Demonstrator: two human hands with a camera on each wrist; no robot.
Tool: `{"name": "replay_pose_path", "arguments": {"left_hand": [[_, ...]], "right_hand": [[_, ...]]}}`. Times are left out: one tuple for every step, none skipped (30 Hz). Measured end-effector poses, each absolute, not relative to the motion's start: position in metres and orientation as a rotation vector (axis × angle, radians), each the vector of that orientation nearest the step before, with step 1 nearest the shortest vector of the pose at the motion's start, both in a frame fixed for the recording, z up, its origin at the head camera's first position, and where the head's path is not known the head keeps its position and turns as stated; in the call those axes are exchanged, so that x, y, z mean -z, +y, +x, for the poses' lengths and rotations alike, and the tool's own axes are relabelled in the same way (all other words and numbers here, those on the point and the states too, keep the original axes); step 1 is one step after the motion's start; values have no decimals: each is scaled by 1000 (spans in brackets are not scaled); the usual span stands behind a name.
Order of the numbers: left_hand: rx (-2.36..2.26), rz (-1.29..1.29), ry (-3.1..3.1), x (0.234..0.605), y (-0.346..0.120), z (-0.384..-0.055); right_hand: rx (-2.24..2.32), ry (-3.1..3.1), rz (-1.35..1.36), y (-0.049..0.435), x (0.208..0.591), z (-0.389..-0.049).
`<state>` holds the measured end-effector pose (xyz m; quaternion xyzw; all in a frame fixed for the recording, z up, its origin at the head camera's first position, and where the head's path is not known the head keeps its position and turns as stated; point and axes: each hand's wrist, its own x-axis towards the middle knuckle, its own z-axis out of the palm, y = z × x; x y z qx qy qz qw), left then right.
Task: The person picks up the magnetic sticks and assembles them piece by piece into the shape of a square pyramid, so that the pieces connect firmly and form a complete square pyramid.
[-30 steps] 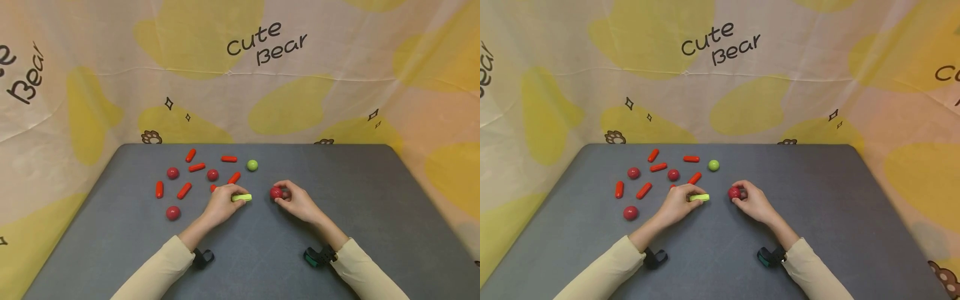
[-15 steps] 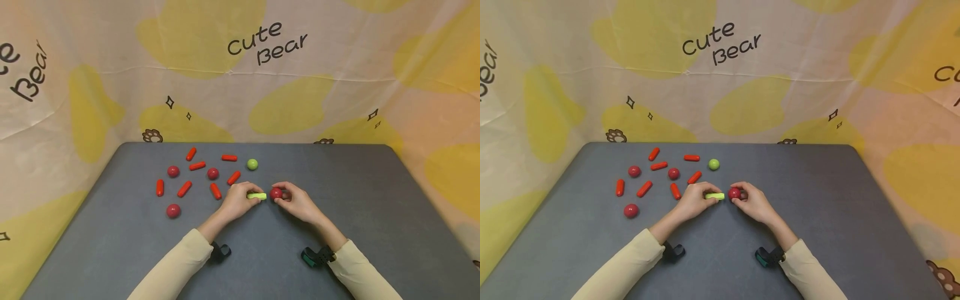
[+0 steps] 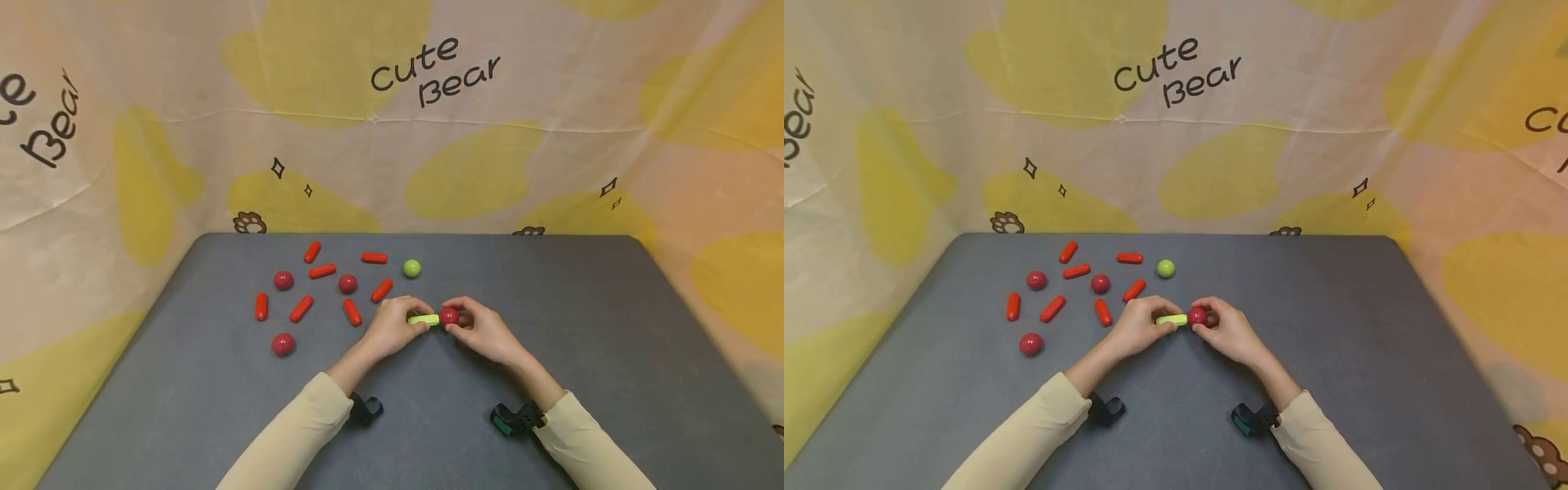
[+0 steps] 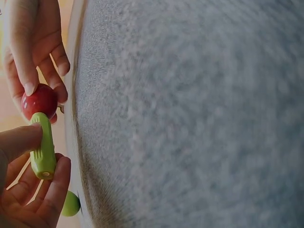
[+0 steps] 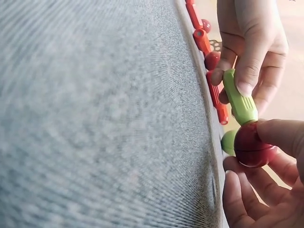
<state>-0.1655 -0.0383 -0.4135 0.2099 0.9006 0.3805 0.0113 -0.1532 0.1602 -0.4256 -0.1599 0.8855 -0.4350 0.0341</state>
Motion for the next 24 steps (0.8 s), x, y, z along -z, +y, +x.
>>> {"name": "replay_pose_path", "arguments": {"left_hand": [[-1183,656,2809,414,-38,-166],[-1178,660,2808,414,-39,-166],[-1174,664,2806,414,-39,-166],[-1169,668,2803,414,-39,-166],[-1166,671,2799,414,-39,-166],[-1161,675,2796,415,-39,-166],[-1159,682,2792,415,-40,-166],[-1158,690,2790,415,-40,-167],[-1156,695,2792,415,-41,-167],[-1154,702,2792,416,-41,-168],[-1150,708,2794,416,-42,-168],[-1149,713,2795,415,-43,-169],[-1146,717,2797,414,-45,-169],[-1140,714,2799,413,-46,-169],[-1139,713,2800,412,-49,-168],[-1142,711,2797,411,-51,-168],[-1151,708,2790,409,-53,-167],[-1166,704,2778,406,-56,-166],[-1180,704,2767,404,-59,-165],[-1198,702,2752,401,-61,-164],[-1213,704,2739,399,-65,-162],[-1231,705,2722,395,-68,-160],[-1245,711,2709,393,-72,-158],[-1251,715,2699,390,-75,-157]], "right_hand": [[1324,2733,-500,160,425,-153],[1310,2743,-505,160,425,-153],[1293,2753,-510,160,425,-153],[1278,2761,-514,160,425,-153],[1266,2767,-518,160,424,-154],[1256,2770,-523,161,424,-154],[1248,2772,-529,161,424,-154],[1243,2774,-535,161,424,-154],[1236,2775,-542,161,424,-155],[1234,2775,-549,162,424,-155],[1231,2776,-554,162,424,-155],[1230,2775,-556,163,424,-156],[1228,2777,-561,163,424,-156],[1221,2781,-568,164,425,-156],[1215,2782,-578,164,425,-156],[1207,2785,-589,165,425,-156],[1197,2791,-598,165,425,-156],[1192,2795,-608,166,425,-156],[1185,2798,-618,166,425,-156],[1181,2799,-625,166,426,-156],[1179,2799,-631,167,426,-156],[1180,2802,-631,167,426,-156],[1181,2805,-631,167,426,-156],[1185,2807,-632,167,426,-156]]}}
